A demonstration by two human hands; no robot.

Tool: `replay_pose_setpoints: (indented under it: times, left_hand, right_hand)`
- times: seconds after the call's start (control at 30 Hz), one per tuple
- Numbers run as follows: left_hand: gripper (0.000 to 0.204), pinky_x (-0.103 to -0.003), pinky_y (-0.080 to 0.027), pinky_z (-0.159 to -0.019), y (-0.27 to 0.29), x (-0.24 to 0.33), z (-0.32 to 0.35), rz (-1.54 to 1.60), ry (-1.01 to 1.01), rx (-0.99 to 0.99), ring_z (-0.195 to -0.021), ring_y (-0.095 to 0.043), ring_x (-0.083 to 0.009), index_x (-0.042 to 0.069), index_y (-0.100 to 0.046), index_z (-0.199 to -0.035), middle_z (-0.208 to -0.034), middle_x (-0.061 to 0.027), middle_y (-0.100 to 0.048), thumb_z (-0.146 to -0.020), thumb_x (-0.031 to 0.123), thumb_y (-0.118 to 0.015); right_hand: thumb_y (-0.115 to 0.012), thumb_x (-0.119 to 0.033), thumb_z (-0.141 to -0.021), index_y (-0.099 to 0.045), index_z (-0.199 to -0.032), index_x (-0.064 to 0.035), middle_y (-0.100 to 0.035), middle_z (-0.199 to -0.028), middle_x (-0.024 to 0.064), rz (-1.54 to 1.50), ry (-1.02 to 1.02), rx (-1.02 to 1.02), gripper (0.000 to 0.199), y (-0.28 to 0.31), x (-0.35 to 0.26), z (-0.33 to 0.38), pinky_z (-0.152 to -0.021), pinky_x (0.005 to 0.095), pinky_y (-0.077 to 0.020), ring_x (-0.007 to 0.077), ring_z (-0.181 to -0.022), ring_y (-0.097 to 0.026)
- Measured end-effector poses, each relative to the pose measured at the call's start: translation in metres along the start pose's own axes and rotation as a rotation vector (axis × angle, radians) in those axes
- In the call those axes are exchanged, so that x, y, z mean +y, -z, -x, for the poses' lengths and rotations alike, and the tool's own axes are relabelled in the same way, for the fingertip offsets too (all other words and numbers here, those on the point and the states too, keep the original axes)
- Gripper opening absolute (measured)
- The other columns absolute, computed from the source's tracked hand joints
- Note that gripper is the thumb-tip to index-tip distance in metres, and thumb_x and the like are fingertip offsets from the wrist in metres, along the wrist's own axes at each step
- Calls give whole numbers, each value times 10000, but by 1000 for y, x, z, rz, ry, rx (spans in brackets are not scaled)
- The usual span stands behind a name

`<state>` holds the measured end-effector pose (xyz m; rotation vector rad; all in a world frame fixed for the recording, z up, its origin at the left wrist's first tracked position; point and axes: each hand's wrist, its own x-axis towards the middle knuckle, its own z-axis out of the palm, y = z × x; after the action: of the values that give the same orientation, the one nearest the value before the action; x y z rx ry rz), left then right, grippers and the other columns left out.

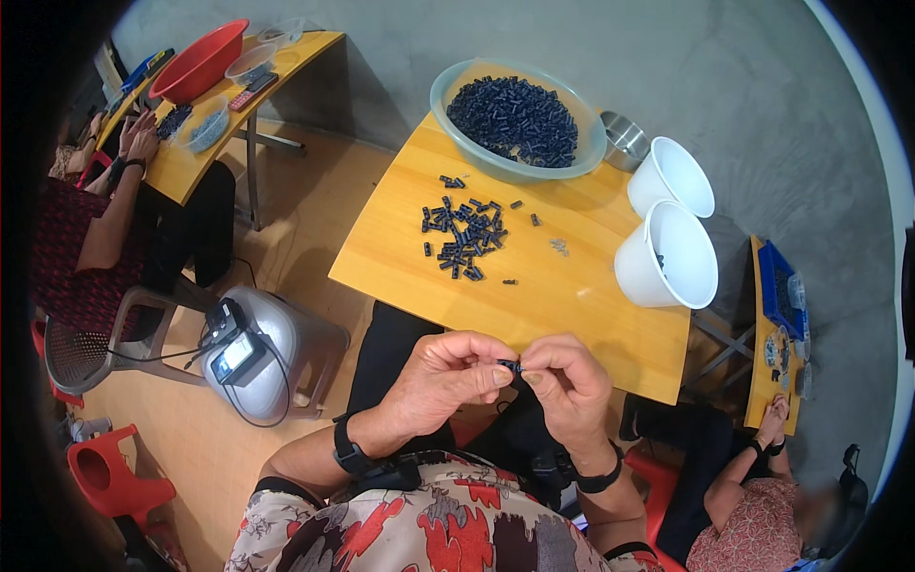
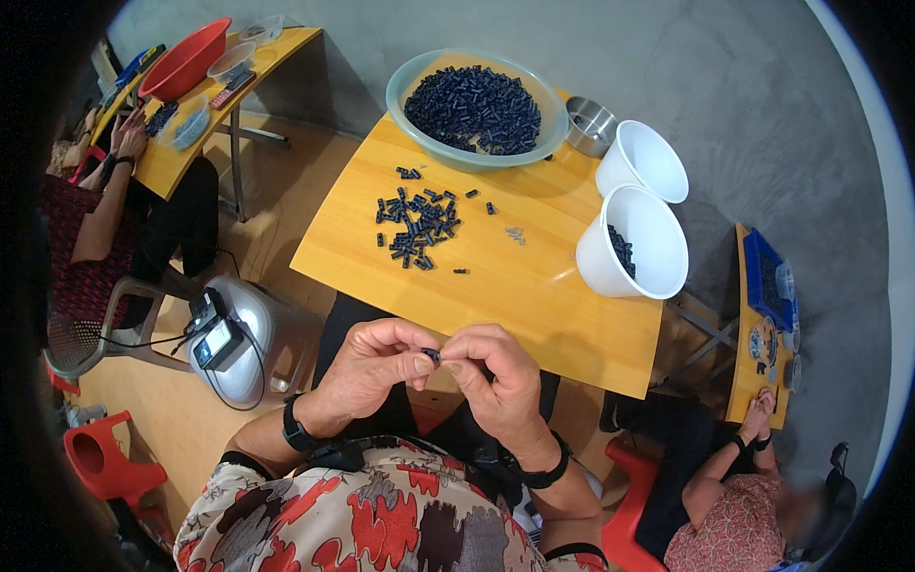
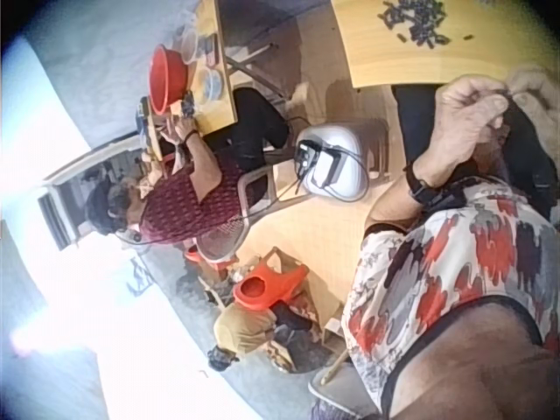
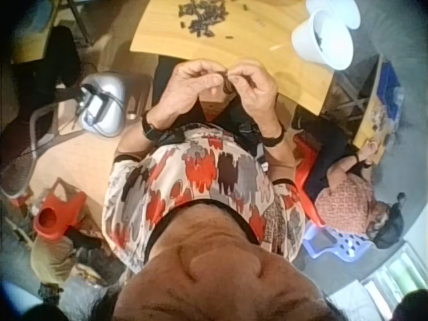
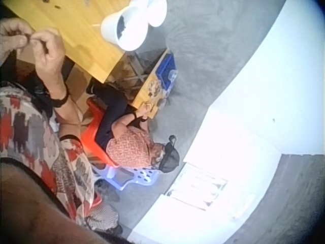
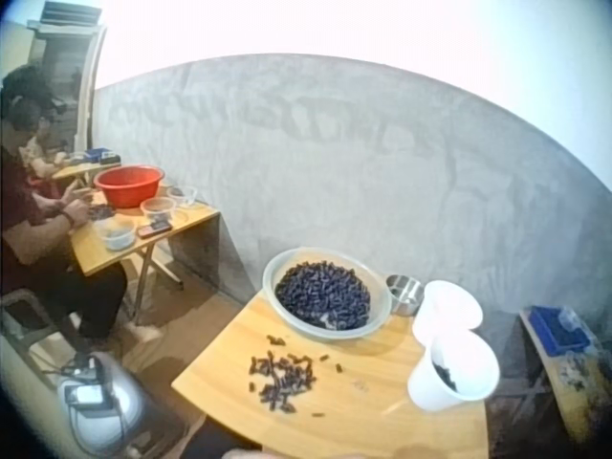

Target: The person picks up a capacitor and a small metal pin, inserts the pin into the capacitor, and places the assembled component into a white bucket.

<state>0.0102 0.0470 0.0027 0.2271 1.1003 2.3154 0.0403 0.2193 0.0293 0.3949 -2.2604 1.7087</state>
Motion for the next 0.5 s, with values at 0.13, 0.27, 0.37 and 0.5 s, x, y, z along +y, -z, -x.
replay_pose_setpoints:
  times: [0.13, 0.27, 0.37, 0.5]
  left_hand:
    - [148, -212, -495, -605, 1, 4, 1, -83, 9, 31, -663, -588, -92, 6, -636, -969, -797, -58, -638, -820, 12, -639]
    - [155, -199, -481, -627, -1, 6, 2, -168, -15, 39, -706, -571, -73, 4, -638, -973, -833, -35, -621, -819, 3, -638]
    - [167, -182, -451, -627, -2, 5, -1, -208, -70, 23, -716, -539, -44, 7, -640, -993, -845, -10, -605, -826, 7, -636]
    - [186, -172, -429, -638, -1, 3, -1, -218, -111, -12, -737, -511, -26, 10, -641, -1017, -852, 7, -577, -831, 6, -634]
  right_hand:
    - [-666, -45, -797, -613, -870, -37, -604, -839, 82, 97, 39, -27, 91, -2, -1, 2, -628, 258, -464, 184, -739, -592]
    - [-669, -36, -790, -612, -874, -37, -599, -833, 83, 148, 95, -23, 101, -3, 0, 0, -607, 254, -460, 184, -714, -587]
    - [-670, -25, -786, -609, -873, -35, -593, -823, 81, 169, 89, -26, 107, -4, 2, 2, -604, 254, -458, 180, -707, -581]
    - [-668, -16, -785, -606, -873, -33, -588, -814, 79, 143, 83, -14, 110, -5, 5, 5, -599, 254, -453, 177, -697, -572]
